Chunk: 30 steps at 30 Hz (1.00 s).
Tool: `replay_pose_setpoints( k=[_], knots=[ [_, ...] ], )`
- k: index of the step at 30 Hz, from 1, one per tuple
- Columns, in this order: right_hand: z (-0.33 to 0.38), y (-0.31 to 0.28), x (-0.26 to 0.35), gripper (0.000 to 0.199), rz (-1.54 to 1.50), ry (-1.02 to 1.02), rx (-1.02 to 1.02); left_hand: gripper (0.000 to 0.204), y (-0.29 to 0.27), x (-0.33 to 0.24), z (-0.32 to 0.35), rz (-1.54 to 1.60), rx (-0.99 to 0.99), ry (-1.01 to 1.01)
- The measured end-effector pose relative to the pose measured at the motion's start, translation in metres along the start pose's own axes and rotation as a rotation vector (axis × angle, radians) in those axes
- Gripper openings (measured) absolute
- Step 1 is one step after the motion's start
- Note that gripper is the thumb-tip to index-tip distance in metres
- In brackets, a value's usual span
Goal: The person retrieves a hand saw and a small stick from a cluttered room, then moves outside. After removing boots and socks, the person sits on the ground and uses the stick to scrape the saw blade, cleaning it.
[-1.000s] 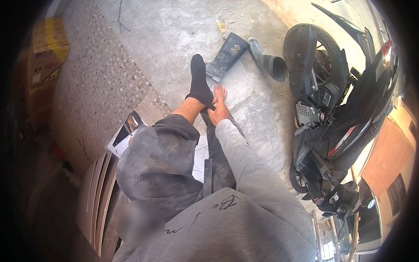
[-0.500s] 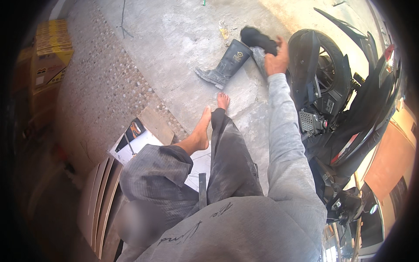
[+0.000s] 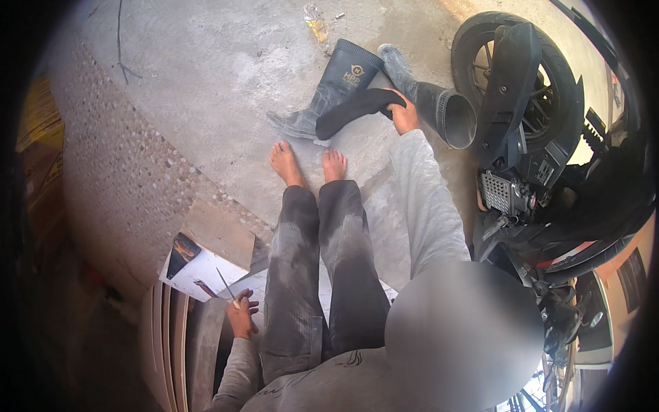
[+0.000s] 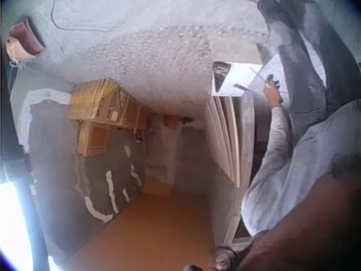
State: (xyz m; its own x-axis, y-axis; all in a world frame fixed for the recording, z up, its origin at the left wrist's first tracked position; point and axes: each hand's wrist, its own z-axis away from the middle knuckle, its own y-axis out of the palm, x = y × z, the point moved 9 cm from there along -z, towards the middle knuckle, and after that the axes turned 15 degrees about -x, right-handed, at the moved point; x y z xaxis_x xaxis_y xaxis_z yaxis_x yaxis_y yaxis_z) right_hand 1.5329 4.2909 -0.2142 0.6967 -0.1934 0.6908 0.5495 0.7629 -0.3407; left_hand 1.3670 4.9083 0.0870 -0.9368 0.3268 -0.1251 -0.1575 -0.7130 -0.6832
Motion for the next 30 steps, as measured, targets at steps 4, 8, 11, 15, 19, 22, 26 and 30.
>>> replay_pose_setpoints(
  k=[4, 8, 11, 15, 19, 22, 26, 30],
  knots=[
    [-0.096, 0.024, 0.046, 0.028, -0.487, -0.212, -0.120, 0.029, 0.024, 0.029, -0.024, -0.081, 0.049, -0.033],
    [-0.132, 0.044, 0.095, 0.041, 0.023, -0.586, -0.397, 0.025, 0.020, 0.072, -0.054, -0.032, 0.102, -0.088],
    [-0.172, 0.072, 0.073, 0.035, 0.494, -0.827, -0.290, 0.024, 0.030, 0.085, -0.078, -0.004, 0.111, -0.146],
    [-0.186, 0.120, 0.007, 0.048, 0.806, -0.483, 0.062, 0.025, 0.030, 0.091, -0.091, 0.040, 0.098, -0.158],
    [-0.122, 0.110, 0.030, 0.044, 0.761, -0.220, 0.150, 0.026, 0.025, 0.062, -0.075, 0.016, 0.094, -0.121],
    [-0.061, 0.084, 0.012, 0.037, 0.377, 0.199, 0.298, 0.027, 0.019, 0.037, -0.054, -0.032, 0.105, -0.130],
    [0.038, 0.074, -0.010, 0.046, 0.748, 0.299, 0.547, 0.028, 0.011, 0.033, -0.039, -0.020, 0.138, -0.134],
    [0.089, 0.073, -0.011, 0.044, 0.906, -0.146, 0.440, 0.030, -0.001, 0.025, -0.018, -0.014, 0.126, -0.132]
  ],
)
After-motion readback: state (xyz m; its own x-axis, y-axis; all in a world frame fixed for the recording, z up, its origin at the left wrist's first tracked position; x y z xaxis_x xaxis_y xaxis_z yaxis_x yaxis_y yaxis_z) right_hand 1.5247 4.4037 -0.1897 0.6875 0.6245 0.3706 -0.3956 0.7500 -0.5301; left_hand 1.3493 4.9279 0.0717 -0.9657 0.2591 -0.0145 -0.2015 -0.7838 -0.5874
